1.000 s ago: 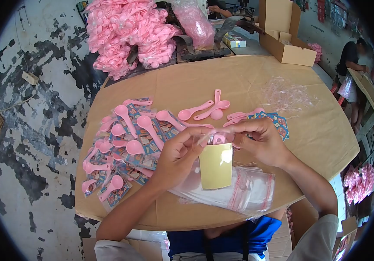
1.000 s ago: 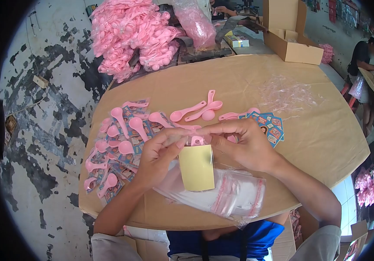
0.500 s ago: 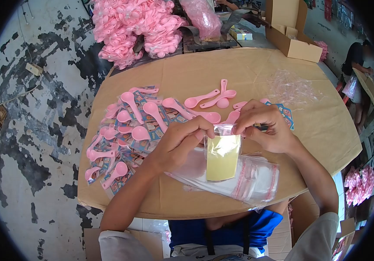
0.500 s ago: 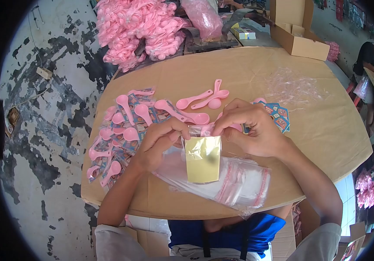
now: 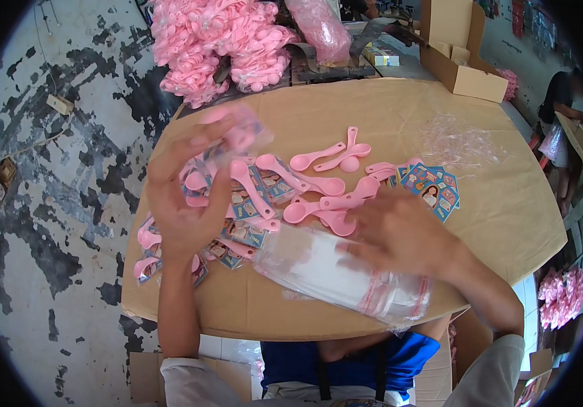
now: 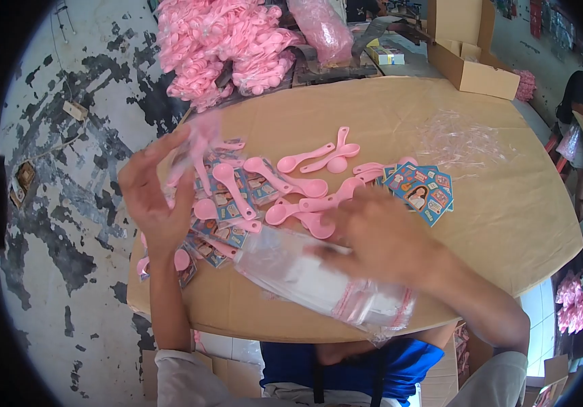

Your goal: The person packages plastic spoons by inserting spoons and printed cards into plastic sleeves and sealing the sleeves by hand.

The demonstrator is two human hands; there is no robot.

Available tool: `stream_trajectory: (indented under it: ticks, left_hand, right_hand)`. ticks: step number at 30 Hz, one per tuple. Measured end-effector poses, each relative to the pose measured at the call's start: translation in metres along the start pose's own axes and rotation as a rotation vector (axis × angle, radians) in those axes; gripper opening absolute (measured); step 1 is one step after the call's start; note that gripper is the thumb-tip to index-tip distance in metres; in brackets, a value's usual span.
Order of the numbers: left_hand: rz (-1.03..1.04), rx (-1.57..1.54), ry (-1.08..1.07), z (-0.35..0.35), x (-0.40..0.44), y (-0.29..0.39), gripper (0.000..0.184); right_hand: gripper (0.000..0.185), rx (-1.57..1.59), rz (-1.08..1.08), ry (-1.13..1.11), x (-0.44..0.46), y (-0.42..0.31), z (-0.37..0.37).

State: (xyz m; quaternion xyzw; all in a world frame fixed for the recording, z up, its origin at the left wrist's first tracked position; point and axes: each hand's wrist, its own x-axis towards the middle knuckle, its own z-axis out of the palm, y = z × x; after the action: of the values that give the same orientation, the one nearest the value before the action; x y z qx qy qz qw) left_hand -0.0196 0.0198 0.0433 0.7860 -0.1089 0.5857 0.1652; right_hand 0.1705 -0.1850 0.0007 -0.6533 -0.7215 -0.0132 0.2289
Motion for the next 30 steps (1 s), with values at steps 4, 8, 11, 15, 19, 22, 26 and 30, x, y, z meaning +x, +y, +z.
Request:
stream_trajectory:
  ticks: [4,8,11,15,19,22,26,30]
  left_hand:
    - [-0.035,0.128,-0.485,-0.011,0.002,-0.002,0.043]
    - [-0.193,0.493,-0.885,0.023,-0.024,-0.002,0.048]
    - [-0.288,0.502,-0.945,0.018,-0.051,-0.031,0.047]
    - [-0.382,0.569,-1.029,-0.001,-0.042,-0.036,0.048]
    - [-0.425,0.546,-1.01,-0.005,-0.036,-0.031,0.046]
    - [-0.396,0.56,-0.983,-0.007,-0.041,-0.034,0.041]
    - [-0.484,0.56,-0.991,-0.014,-0.04,-0.045,0.034]
    - [-0.486,0.613,-1.0,-0.017,-0.041,-0.049,0.033]
  right_hand:
    - [0.041,-0.04,0.011,-0.048,-0.006,-0.006,0.016]
    - [0.025,0.103,0.171,-0.163,-0.001,-0.011,0.001]
    - [0.018,0.075,0.101,-0.052,-0.004,-0.005,0.007]
    - [0.012,0.027,0.058,0.103,-0.007,0.0,0.009]
    - [0.011,0.112,0.109,0.013,-0.004,0.0,-0.003]
    - [0.012,0.141,0.12,-0.019,-0.005,0.004,-0.005]
    - [0.013,0.162,0.145,0.042,-0.003,0.006,-0.011]
    - [0.014,0.312,0.264,0.088,-0.001,0.003,-0.017]
